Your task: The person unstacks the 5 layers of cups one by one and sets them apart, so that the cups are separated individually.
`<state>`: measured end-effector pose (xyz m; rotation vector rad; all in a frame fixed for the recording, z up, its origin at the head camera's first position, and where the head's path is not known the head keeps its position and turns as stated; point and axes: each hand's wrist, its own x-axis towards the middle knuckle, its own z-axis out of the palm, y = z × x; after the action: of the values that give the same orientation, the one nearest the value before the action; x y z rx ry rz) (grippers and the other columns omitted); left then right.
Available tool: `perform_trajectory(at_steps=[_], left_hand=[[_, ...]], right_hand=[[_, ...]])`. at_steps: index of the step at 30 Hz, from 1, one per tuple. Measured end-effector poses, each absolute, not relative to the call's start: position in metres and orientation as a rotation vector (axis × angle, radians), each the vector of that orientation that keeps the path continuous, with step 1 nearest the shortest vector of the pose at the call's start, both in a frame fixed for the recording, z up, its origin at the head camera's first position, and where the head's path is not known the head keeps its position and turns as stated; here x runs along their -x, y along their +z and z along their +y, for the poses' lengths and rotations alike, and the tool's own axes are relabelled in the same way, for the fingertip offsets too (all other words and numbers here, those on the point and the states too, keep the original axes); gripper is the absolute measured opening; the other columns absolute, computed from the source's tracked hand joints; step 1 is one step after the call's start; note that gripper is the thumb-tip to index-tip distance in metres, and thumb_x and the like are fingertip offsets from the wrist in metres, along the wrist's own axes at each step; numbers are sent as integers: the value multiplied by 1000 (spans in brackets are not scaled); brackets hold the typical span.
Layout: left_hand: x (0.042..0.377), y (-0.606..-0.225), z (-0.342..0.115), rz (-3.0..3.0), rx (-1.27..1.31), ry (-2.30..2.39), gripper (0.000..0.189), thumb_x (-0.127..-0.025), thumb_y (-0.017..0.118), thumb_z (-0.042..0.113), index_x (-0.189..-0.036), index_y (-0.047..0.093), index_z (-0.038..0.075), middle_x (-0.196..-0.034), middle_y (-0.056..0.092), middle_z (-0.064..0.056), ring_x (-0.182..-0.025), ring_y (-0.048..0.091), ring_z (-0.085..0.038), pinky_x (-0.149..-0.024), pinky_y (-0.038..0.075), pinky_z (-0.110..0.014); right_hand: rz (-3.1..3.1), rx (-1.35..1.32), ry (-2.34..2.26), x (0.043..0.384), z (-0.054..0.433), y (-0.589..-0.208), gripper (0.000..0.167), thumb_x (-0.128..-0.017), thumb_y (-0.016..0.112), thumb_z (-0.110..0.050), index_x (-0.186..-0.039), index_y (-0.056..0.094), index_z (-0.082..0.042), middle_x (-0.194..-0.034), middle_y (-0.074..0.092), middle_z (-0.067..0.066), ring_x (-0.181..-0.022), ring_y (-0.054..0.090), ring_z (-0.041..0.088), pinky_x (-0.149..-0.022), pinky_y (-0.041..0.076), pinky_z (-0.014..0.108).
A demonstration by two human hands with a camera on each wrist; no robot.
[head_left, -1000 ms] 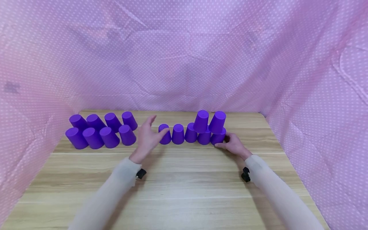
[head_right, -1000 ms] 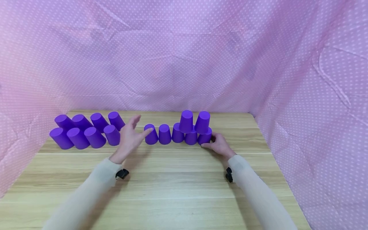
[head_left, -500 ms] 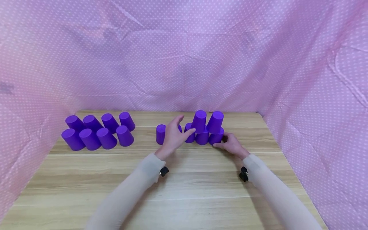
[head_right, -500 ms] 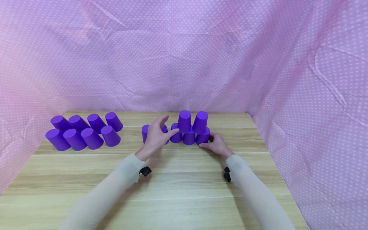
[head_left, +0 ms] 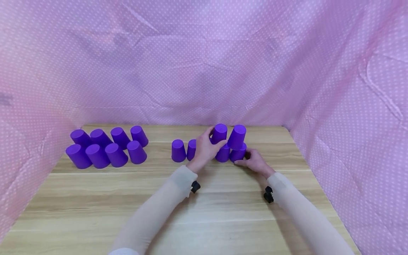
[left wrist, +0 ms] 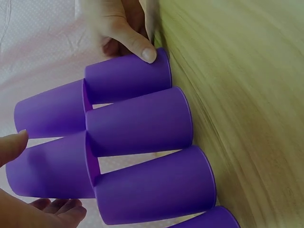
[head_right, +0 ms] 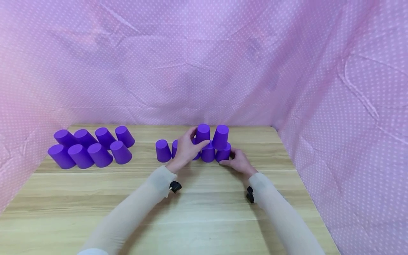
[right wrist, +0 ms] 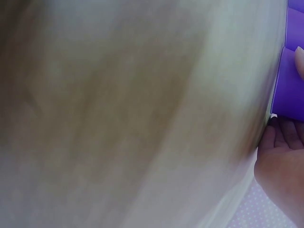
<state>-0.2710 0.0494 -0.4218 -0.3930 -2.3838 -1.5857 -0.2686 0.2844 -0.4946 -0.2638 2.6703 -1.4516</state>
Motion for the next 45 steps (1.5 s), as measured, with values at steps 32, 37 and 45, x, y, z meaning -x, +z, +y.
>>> perform_trajectory(at_steps=[32,37,45], left_hand=[[223,-410,-24,-2234,567,-1603,51,-79,81,24,-122,61,5,-108,66,-6,-98,62,-17,-85,51,-34],[220,-420,-56,-2261,451,-1625,52,-80,80,25,-123,60,5,-112,65,-8,-100,62,-20,-87,51,-34],[213,-429,-100,-2286,326,-1586,51,-81,79,25,-123,59,4,-111,66,-10,-99,63,-24,-88,51,-38]], right_hand=[[2655,245,-1419,270,285,-496,51,-76,82,-19,-117,60,2,-108,65,15,-99,61,28,-93,45,42],[2636,206,-1428,269,285,-495,53,-77,82,-20,-118,59,3,-109,64,15,-99,60,28,-92,46,41],[2663,222,-1419,269,284,-495,49,-76,82,-17,-115,60,4,-109,65,17,-100,60,28,-91,46,41]])
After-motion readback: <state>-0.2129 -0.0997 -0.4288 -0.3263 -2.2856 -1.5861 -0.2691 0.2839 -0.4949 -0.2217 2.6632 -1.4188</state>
